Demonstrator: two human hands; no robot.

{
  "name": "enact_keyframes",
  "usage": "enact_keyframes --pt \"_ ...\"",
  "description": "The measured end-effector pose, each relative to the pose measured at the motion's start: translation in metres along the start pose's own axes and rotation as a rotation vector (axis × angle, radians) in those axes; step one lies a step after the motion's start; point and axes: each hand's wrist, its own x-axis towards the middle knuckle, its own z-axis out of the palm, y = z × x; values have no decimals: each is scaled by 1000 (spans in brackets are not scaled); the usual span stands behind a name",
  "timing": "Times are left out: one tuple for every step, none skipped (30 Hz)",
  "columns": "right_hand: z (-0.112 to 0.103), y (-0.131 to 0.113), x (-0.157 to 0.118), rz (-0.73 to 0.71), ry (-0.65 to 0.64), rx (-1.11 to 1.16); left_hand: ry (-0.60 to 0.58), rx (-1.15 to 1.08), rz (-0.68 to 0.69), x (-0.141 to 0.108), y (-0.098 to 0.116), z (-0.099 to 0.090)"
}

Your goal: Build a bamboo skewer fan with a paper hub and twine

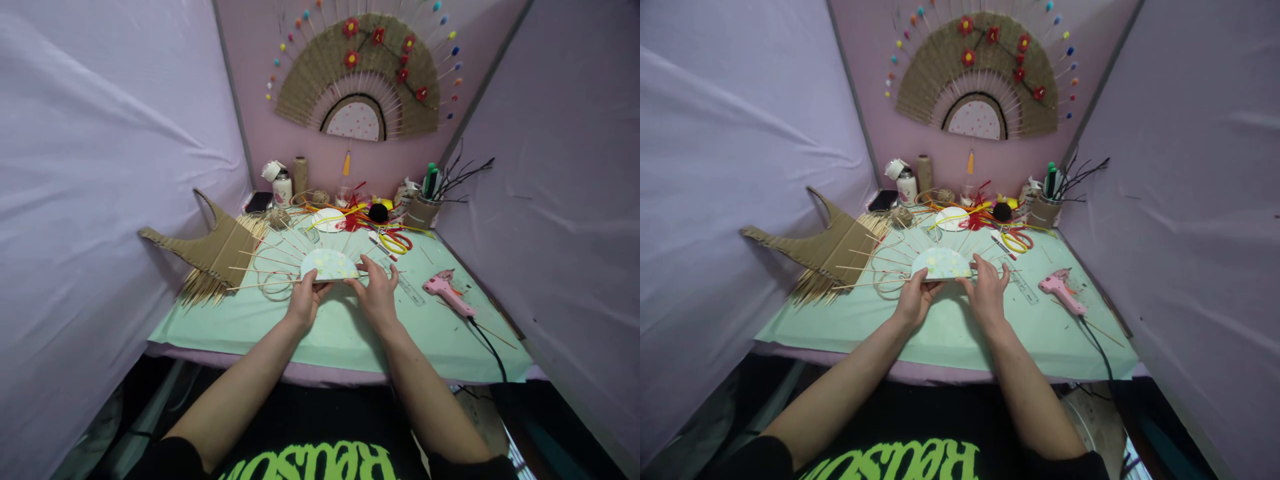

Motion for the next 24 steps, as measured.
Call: enact_keyframes --pt "-2 2 1 -20 -6 23 5 -6 -1 0 1 0" --pt "-4 4 2 -42 -10 44 12 -12 -2 1 2 0" --pt "-5 5 3 -63 -15 61 19 -18 -4 1 2 -1" --pt "-6 7 3 -82 -19 73 24 -23 -8 2 3 -2" --pt "-7 9 4 -98 -26 82 26 -27 -14 3 4 -2" --pt "-8 11 4 -111 -34 88 29 -32 -19 3 5 -3" --pt "-8 13 5 -122 -45 93 30 -36 -24 4 5 -4" --pt "-9 14 5 -131 -55 99 30 -41 -29 5 6 -4" --pt "-11 15 5 -136 -59 103 31 -47 -34 5 6 -5" --pt "-12 15 6 -140 -56 105 32 -54 -38 6 6 -6" --pt "-14 15 6 -146 -46 105 30 -61 -43 7 6 -6" --pt "-16 13 6 -159 -36 102 26 -68 -46 7 6 -6" --pt "-17 11 6 -181 -30 96 20 -73 -49 8 6 -7" --pt "-18 8 6 -211 -37 84 13 -75 -52 8 6 -7" --pt "-19 4 5 -249 -59 64 5 -74 -57 8 6 -7" --pt "-19 0 5 -285 -89 38 -4 -70 -64 8 5 -7" --pt "-19 -3 4 -315 -117 5 -14 -61 -74 8 5 -7" --pt "-18 -6 4 -337 -134 -29 -28 -48 -88 7 4 -7" --pt "-17 -7 4 -351 -138 -57 -46 -32 -104 7 4 -8" --pt "-16 -9 3 -358 -130 -77 -69 -13 -119 6 3 -8" --pt "-15 -9 3 -358 -112 -86 -96 10 -128 5 2 -8" --pt "-15 -9 4 -354 -88 -89 -131 42 -127 4 0 -8" --pt "-15 -10 4 -347 -62 -88 -172 82 -115 4 -1 -9" --pt "-15 -10 4 -340 -38 -88 -210 129 -86 3 -2 -9"
